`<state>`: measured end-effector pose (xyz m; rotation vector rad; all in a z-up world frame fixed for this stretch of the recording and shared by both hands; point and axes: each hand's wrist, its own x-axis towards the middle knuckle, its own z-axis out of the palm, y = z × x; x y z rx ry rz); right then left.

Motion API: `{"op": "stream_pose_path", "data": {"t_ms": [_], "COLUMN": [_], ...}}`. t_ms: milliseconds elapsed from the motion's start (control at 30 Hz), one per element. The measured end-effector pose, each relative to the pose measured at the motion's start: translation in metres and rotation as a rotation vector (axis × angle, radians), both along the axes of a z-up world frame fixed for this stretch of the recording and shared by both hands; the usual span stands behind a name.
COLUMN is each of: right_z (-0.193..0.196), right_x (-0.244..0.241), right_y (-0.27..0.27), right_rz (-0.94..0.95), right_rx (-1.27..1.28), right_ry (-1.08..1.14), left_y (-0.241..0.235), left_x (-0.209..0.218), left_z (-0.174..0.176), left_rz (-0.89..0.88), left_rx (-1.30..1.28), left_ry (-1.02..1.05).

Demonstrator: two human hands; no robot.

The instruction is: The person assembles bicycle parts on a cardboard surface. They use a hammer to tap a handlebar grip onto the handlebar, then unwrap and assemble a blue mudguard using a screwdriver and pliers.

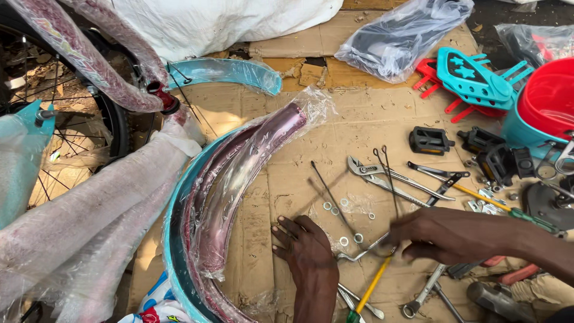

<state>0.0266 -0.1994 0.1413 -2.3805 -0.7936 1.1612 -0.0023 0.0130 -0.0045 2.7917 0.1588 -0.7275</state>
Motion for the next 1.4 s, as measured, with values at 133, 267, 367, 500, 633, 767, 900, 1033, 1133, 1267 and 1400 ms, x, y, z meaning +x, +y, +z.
{"op": "stream_pose_path", "data": {"t_ms": [133, 267, 367, 500, 633, 767, 900, 1033, 1133, 1267, 1400], "right_z": [0.019, 0.023, 0.026, 0.019, -0.005, -0.025, -0.025, -0.016, -0.013, -0.011, -0.012], "right_x": [-0.002, -0.010, -0.020, -0.039, -0.051, -0.068, -0.079, -0.082, -0.086, -0.096, -0.104], "right_y": [0.024, 0.064, 0.096, 0.129, 0.147, 0.144, 0.129, 0.120, 0.117, 0.116, 0.115], "right_rz": [0.181, 0.053, -0.110, -0.202, -0.152, -0.025, -0.222, -0.422, -0.472, -0.472, -0.438], "right_rx": [-0.041, -0.119, -0.077, 0.139, 0.093, -0.089, -0.168, -0.006, 0.085, 0.086, 0.177], "right_ry": [0.126, -0.277, -0.425, -0.555, -0.517, -0.369, -0.330, -0.479, -0.506, -0.349, -0.382], "left_y": [-0.003, 0.004, 0.022, 0.069, 0.114, 0.144, 0.145, 0.143, 0.142, 0.156, 0.165], "left_x": [-0.002, -0.007, -0.001, 0.004, 0.009, -0.009, -0.018, -0.019, -0.023, -0.020, -0.012], "left_z": [-0.006, 0.003, 0.022, 0.053, 0.075, 0.086, 0.098, 0.099, 0.077, 0.042, 0.037], "left_rz": [0.019, -0.007, -0.142, -0.103, 0.248, 0.339, 0.379, 0.207, 0.460, 0.431, 0.465], "left_rx": [0.019, -0.012, -0.140, -0.438, -0.147, 0.258, -0.083, -0.485, 0.023, 0.296, -0.278], "left_ry": [-0.211, -0.222, -0.060, -0.116, -0.830, -1.009, -0.413, 0.131, -0.736, -0.716, -0.507]}}
